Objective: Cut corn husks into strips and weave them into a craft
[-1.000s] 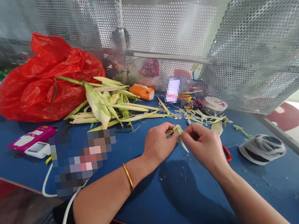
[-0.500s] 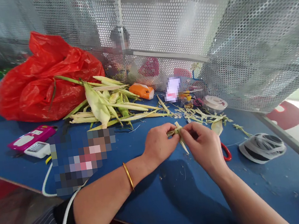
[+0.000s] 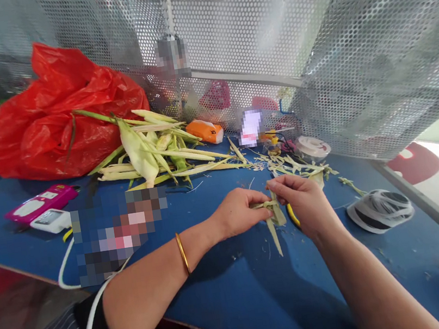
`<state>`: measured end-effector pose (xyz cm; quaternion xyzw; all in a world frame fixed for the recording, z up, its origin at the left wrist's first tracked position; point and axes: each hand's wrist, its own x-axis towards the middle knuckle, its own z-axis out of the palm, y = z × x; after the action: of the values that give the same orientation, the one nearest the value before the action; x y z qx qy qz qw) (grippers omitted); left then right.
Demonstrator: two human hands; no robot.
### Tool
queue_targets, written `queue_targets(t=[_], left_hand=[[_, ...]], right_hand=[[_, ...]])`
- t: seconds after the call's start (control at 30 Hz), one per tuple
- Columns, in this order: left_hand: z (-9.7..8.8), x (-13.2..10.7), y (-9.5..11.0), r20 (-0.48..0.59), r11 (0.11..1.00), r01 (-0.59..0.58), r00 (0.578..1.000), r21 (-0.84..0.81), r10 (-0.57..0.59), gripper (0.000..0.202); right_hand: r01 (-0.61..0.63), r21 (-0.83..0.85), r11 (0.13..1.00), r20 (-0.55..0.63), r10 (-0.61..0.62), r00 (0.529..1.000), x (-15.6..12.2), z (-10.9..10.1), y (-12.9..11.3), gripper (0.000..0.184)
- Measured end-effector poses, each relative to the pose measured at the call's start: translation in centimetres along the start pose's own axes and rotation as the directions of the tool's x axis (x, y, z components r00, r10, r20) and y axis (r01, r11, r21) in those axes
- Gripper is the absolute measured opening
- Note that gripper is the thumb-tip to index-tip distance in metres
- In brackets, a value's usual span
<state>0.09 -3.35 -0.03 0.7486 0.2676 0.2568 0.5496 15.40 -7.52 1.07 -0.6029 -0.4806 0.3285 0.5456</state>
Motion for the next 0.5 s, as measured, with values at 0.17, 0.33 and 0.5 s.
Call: queue_targets(t=[0.17, 0.33, 0.5], left_hand=[[0.1, -0.3, 0.5, 0.153, 0.983, 0.083, 0.987, -0.165, -0.058, 0.011], [0.0, -0.3, 0.8, 0.170, 0.956, 0.111, 0.983, -0.270, -0.066, 0.010], [-0.1, -0.4, 0.9, 0.199, 0.936, 0.145, 0.976, -0.322, -0.083, 0.011]], right_hand=[[0.009, 0.093, 0.996, -0.153, 0.006, 0.988, 0.6, -0.2, 0.4, 0.031], [-0.065, 0.233, 0.970, -0.270, 0.129, 0.954, 1.1, -0.5, 0.2, 0.034], [-0.092, 0.360, 0.928, -0.307, 0.211, 0.928, 1.2, -0.5, 0.1, 0.034]])
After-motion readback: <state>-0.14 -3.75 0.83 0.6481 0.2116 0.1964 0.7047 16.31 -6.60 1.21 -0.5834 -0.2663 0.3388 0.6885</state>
